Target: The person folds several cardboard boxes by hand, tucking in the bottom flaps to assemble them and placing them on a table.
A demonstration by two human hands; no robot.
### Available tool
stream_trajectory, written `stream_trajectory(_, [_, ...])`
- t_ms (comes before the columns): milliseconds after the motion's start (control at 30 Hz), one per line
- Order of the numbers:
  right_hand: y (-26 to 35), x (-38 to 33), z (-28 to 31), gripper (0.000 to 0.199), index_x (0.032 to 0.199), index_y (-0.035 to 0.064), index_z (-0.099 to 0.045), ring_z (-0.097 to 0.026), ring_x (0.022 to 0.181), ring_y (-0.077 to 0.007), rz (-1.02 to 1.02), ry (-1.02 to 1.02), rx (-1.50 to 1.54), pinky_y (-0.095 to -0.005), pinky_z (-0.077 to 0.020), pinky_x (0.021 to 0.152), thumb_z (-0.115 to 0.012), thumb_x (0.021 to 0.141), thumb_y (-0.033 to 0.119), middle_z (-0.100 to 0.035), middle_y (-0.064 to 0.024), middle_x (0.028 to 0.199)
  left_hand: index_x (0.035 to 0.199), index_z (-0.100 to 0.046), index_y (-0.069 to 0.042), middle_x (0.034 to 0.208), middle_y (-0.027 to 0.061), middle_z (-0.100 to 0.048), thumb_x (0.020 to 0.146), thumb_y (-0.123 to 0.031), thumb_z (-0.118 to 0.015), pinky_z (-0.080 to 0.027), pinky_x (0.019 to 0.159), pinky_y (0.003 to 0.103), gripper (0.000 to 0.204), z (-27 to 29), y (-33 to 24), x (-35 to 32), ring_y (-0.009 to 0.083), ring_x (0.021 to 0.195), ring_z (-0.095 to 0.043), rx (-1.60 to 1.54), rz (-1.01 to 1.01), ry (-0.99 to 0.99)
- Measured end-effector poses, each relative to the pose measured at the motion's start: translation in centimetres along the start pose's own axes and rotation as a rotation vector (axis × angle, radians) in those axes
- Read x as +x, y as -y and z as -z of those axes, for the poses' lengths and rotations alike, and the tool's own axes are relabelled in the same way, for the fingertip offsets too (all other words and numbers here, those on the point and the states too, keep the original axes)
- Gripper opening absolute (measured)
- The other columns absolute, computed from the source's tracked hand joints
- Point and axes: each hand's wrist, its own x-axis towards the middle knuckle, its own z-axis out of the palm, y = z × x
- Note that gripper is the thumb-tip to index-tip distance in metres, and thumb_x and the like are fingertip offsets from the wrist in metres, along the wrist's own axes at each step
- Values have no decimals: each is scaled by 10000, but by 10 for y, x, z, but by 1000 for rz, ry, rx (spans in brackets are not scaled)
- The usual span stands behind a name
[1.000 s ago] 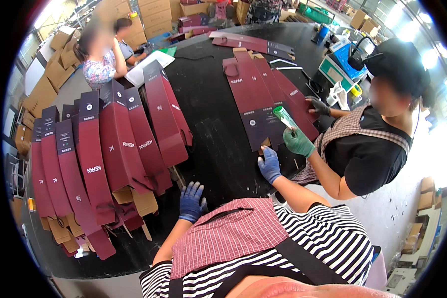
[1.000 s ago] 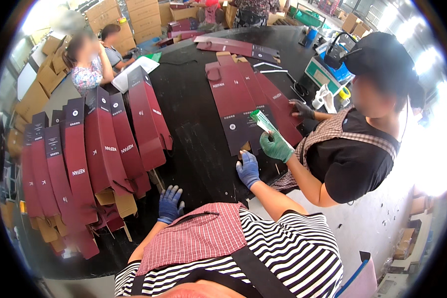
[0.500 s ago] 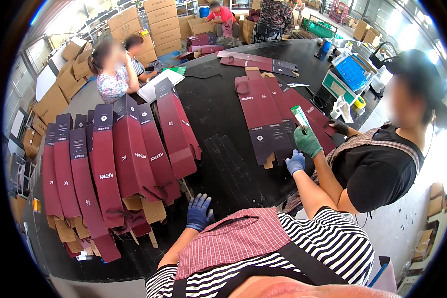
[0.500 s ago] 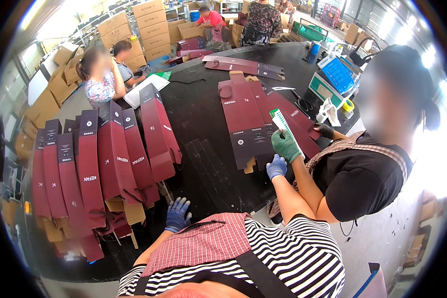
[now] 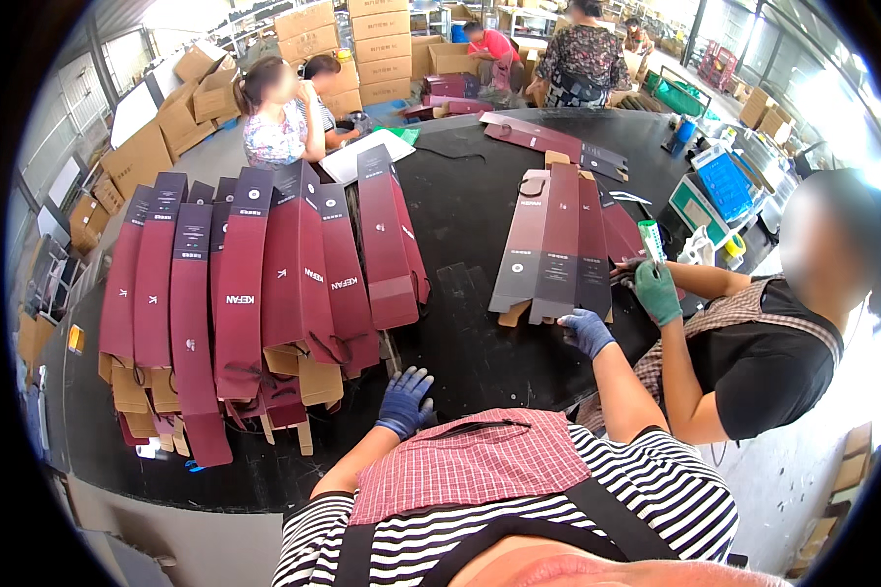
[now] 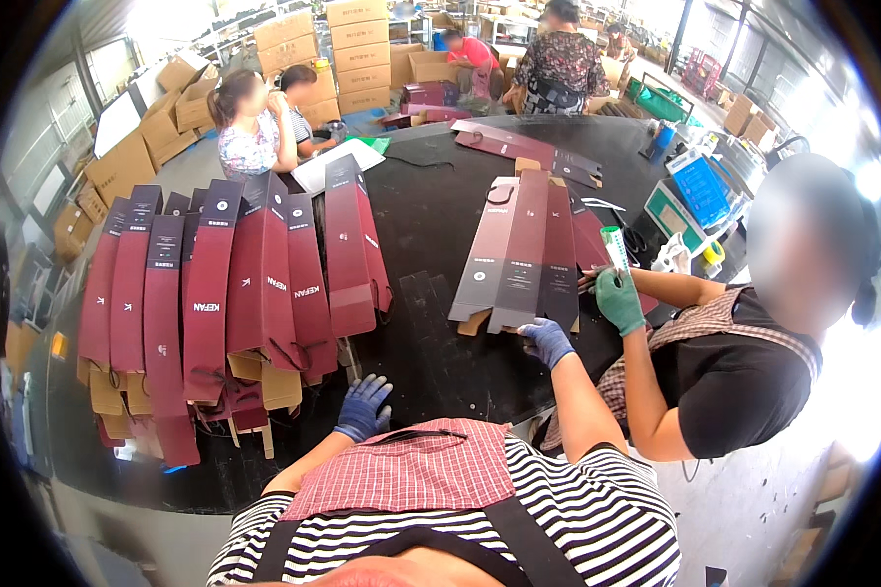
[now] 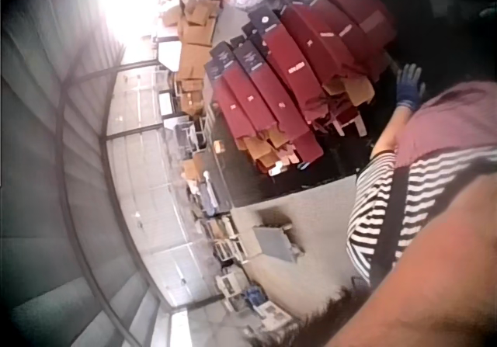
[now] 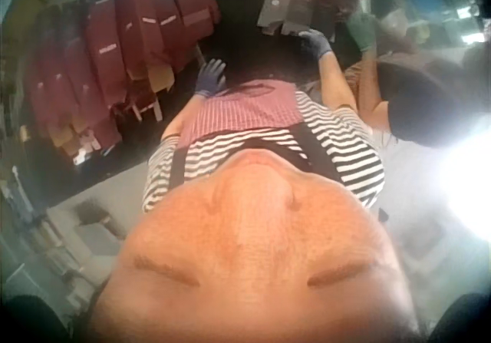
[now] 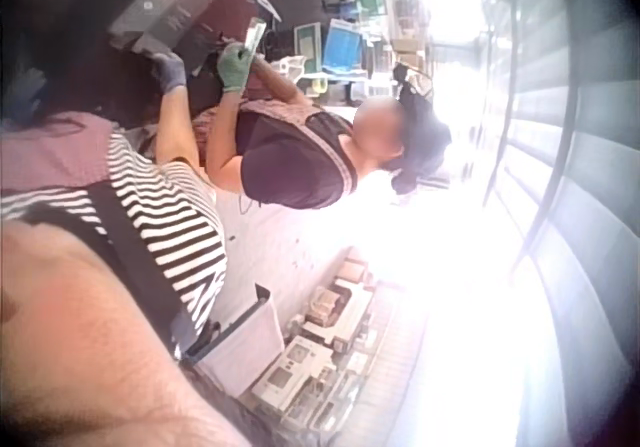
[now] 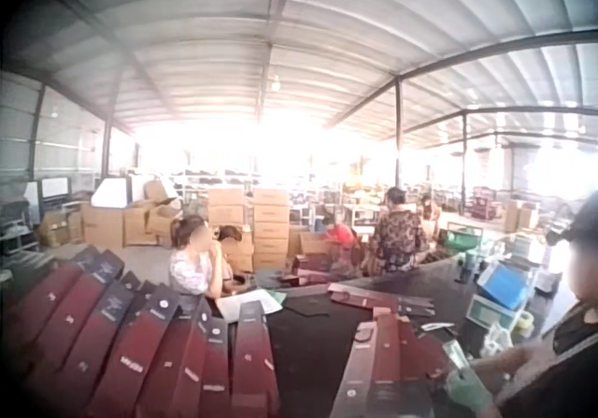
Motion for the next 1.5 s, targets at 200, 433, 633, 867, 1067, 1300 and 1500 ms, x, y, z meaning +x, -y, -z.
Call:
stream_trajectory(200, [9, -51, -74, 264, 1101, 49, -673, -597, 700, -139, 222, 340, 375, -300, -502, 642, -722, 844, 13, -662, -25, 857, 1332, -624, -139, 1444, 87, -564, 886, -343, -664, -289, 1200, 485, 491, -5, 1, 2, 292, 1399, -463, -14, 1, -12])
stream_trajectory(433, [1, -143, -110, 321, 1161, 3, -672, -613, 721, -109, 215, 435, 203, -254, -518, 696, -750, 853, 53, -664, -21, 869, 1385, -585, -124, 1260, 83, -679, 1000, -470, -527, -517, 982, 462, 522, 37, 2, 85, 338, 1125, -652, -1838, 1068, 240])
stream_trajectory(633, [-17, -171, -117, 373, 1229, 6, -658, -645, 773, -104, 152, 482, 2, -248, -539, 708, -757, 878, 85, -695, -36, 948, 1491, -477, -86, 1316, 84, -625, 942, -123, -580, -496, 1023, 351, 560, 88, -42, 109, 231, 1152, -614, -1669, 746, -147])
stream_trajectory(867, [19, -160, -76, 319, 1211, 21, -649, -647, 955, -164, 494, 366, 373, -328, -517, 884, -627, 960, 217, -687, -50, 1055, 1260, -661, 3, 1195, 95, -691, 867, -76, -640, -523, 1006, 348, 402, 152, -52, 120, 210, 1097, -656, -1824, 359, 13])
stream_trajectory(1067, [33, -156, -95, 407, 1373, 41, -551, -584, 1171, -156, 1115, -64, -333, -328, -467, 1027, -624, 990, 156, -621, -79, 1280, 1270, -644, 36, 1238, 158, -677, 923, -170, -628, -529, 995, 335, 404, 186, -86, 111, 253, 1118, -660, -1970, 241, 166])
stream_trajectory(1300, [177, -234, -146, 211, 1117, 4, -643, -660, 964, -161, 1243, 55, 77, -321, -512, 901, -642, 967, 151, -698, -78, 1039, 1271, -575, 31, 1071, 132, -709, 1022, -414, -570, -557, 859, 364, 510, 328, -110, 111, 232, 891, -703, -1065, -243, 24])
stream_trajectory(1500, [230, -259, -187, 299, 1159, 0, -638, -665, 849, -131, 1129, 325, 33, -275, -528, 820, -674, 949, 210, -696, -47, 940, 1292, -568, 9, 1211, 136, -639, 938, -327, -701, -512, 930, 395, 506, 351, -144, 102, 225, 1112, -620, -1035, -435, -484])
